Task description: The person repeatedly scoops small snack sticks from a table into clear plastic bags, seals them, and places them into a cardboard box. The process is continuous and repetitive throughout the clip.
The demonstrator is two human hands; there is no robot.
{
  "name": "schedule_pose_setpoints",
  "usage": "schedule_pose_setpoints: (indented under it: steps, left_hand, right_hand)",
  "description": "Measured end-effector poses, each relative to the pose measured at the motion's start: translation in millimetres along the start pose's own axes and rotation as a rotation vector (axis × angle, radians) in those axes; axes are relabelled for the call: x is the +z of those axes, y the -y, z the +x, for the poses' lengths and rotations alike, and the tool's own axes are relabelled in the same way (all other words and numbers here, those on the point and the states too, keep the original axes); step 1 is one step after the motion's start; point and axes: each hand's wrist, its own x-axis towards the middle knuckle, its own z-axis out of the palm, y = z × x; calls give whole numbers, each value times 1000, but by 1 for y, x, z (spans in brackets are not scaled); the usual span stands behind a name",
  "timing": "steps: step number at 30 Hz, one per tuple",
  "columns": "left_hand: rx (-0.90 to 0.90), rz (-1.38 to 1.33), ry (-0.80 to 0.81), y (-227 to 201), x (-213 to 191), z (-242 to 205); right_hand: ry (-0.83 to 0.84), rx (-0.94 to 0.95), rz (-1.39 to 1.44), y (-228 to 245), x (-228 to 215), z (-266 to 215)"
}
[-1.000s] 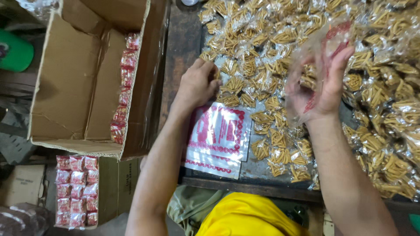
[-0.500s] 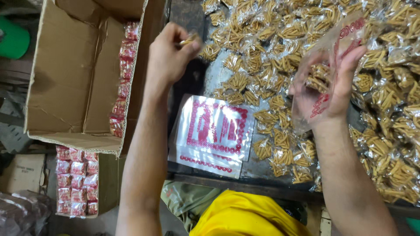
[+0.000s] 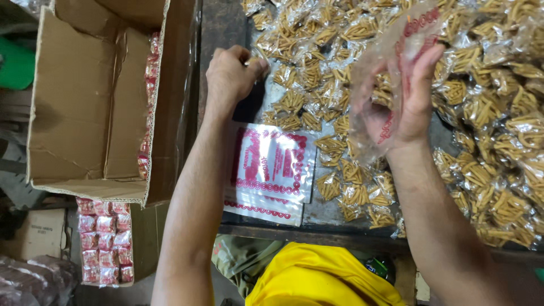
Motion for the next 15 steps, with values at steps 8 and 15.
schedule_pose_setpoints:
  steps: [8, 15]
  left_hand:
    - [112, -68, -2, -14, 8, -21]
    - [283, 51, -70, -1, -21, -51]
  right_hand:
    - [-417, 145, -73, 1, -1, -8]
    - [-296, 101, -57, -1, 0, -8]
